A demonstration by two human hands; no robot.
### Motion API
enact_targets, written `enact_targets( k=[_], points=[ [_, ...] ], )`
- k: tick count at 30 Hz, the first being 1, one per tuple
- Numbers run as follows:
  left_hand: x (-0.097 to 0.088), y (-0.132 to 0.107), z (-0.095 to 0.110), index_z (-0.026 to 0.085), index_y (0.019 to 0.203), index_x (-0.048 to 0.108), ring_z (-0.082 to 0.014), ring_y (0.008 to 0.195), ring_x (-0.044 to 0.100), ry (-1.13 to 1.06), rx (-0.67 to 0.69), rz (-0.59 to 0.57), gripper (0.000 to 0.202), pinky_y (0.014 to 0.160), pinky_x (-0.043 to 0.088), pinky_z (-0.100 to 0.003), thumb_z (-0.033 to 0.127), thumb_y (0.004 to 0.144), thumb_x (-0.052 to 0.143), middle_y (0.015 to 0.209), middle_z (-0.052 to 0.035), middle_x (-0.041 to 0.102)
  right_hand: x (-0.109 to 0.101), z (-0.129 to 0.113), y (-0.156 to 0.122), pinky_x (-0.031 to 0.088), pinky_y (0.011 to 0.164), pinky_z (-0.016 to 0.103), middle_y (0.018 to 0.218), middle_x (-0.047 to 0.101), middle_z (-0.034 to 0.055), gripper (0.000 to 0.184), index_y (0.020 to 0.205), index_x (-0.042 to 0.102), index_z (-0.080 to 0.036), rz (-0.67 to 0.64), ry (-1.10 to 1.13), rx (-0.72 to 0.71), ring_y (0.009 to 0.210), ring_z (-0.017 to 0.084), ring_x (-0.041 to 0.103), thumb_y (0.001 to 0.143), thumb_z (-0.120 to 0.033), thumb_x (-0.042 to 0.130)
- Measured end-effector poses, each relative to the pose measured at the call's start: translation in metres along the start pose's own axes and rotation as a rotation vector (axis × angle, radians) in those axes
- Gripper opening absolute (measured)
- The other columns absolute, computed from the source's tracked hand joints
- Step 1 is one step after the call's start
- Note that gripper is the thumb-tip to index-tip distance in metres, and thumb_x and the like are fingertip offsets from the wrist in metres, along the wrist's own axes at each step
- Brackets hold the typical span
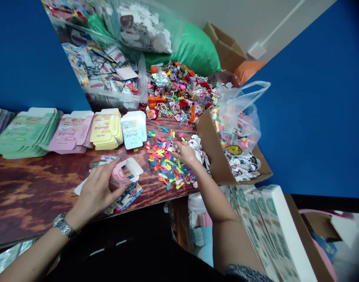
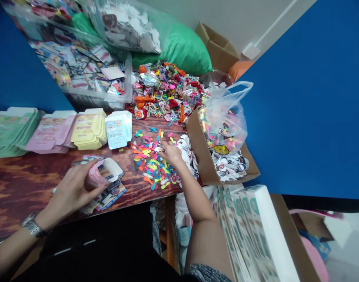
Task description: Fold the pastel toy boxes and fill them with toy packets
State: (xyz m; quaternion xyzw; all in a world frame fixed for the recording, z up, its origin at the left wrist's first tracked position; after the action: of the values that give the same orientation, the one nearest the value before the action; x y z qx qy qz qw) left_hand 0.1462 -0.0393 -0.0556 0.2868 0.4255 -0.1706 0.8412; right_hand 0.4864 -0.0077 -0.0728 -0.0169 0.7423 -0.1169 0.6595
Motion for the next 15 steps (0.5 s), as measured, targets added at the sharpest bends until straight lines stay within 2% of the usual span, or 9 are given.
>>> enact_targets(
  k=[4, 8, 12, 15],
  points=[
    [0.001, -0.001, -0.003, 0.015, 0.147, 0.033, -0.0328, 0.107, 0.059, -0.003, -0.014, -0.006, 0.074, 0.091, 0.050, -0.045, 0.045, 0.087, 0.061, 0.121, -0.0178, 0.058, -0.006, 0.003, 0.000, 0.044, 0.073, 0.030, 0.115, 0.065, 0.0094, 0.036, 0.125, 0.061, -0.026, 0.076, 0.044, 0.001, 0.093, 0.024, 0.064, 0.091, -0.036, 0.057],
    [0.000, 0.000, -0.004, 0.015, 0.146, 0.034, -0.0329, 0.109, 0.058, -0.008, -0.014, -0.006, 0.072, 0.093, 0.049, -0.047, 0.046, 0.087, 0.061, 0.122, -0.0177, 0.058, -0.017, 0.009, 0.002, 0.044, 0.076, 0.028, 0.101, 0.068, 0.0070, 0.035, 0.127, 0.058, -0.022, 0.162, 0.119, -0.021, 0.088, 0.021, 0.063, 0.093, -0.029, 0.052],
    [-0.002, 0.001, -0.004, 0.016, 0.145, 0.035, -0.0334, 0.109, 0.057, -0.004, -0.010, 0.003, 0.070, 0.093, 0.049, -0.048, 0.046, 0.087, 0.060, 0.123, -0.0179, 0.058, -0.025, 0.014, 0.004, 0.042, 0.077, 0.026, 0.097, 0.070, 0.0062, 0.024, 0.109, 0.066, -0.020, 0.220, 0.173, -0.053, 0.087, 0.019, 0.063, 0.095, -0.031, 0.050],
    [-0.002, 0.001, -0.003, 0.016, 0.146, 0.034, -0.0332, 0.109, 0.057, -0.003, -0.003, 0.009, 0.071, 0.092, 0.049, -0.047, 0.046, 0.088, 0.060, 0.122, -0.0177, 0.058, -0.030, 0.014, 0.003, 0.041, 0.072, 0.026, 0.087, 0.070, 0.0048, 0.026, 0.103, 0.067, -0.020, 0.256, 0.188, -0.036, 0.078, 0.018, 0.062, 0.097, -0.034, 0.045]
  ],
)
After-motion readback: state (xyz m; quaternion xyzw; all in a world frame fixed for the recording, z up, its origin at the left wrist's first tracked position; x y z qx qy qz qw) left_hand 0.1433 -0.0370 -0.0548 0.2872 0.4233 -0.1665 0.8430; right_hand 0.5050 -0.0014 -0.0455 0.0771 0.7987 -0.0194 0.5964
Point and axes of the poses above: each hand's wrist, its own y-axis towards the middle knuckle, its own x-axis out of the palm, z = x × y, the point moved 6 cm from there along y, towards the middle knuckle
